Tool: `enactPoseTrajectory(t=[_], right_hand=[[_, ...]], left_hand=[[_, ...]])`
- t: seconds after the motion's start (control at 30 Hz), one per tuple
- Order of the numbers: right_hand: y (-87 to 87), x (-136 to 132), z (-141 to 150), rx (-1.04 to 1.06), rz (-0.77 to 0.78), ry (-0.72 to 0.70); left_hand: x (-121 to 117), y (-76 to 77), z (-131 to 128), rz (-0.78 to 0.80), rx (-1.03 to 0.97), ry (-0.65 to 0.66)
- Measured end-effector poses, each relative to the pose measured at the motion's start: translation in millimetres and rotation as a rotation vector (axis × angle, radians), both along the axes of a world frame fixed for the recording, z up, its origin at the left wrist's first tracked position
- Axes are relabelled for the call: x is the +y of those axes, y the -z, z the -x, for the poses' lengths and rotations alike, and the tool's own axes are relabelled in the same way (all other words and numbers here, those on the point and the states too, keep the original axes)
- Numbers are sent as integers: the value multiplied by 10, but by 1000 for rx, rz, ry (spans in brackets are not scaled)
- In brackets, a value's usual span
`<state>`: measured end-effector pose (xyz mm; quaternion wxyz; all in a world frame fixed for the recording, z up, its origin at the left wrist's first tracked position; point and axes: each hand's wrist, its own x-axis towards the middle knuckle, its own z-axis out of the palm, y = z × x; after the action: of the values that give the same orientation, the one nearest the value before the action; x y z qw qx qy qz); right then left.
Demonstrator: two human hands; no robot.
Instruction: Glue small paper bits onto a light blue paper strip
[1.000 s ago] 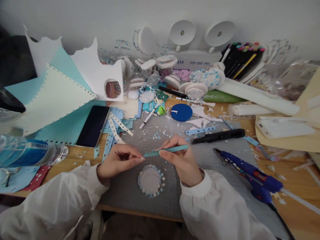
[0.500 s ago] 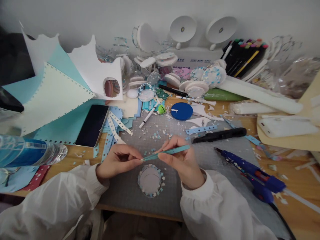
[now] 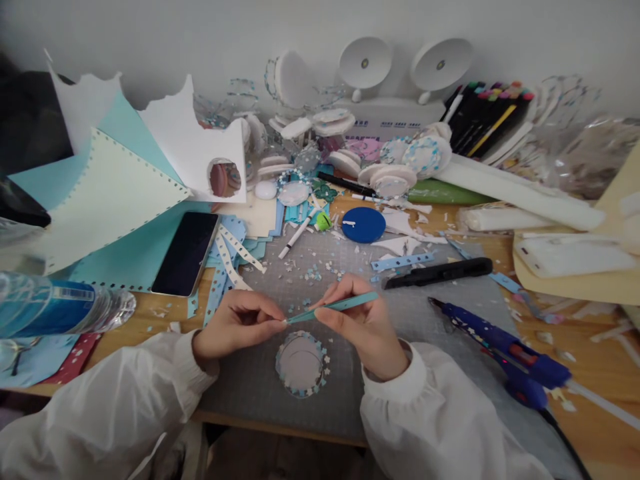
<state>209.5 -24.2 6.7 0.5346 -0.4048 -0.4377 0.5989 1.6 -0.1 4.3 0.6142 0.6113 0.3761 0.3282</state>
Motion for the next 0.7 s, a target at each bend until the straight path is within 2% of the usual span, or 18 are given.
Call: enactPoseTrajectory(t=[0.33, 0.7], right_hand=[[63, 31, 13, 14, 36, 3], [178, 79, 60, 52, 109, 27]], left_hand=[[17, 31, 26, 52, 48, 30], [75, 61, 17, 132, 107, -4]])
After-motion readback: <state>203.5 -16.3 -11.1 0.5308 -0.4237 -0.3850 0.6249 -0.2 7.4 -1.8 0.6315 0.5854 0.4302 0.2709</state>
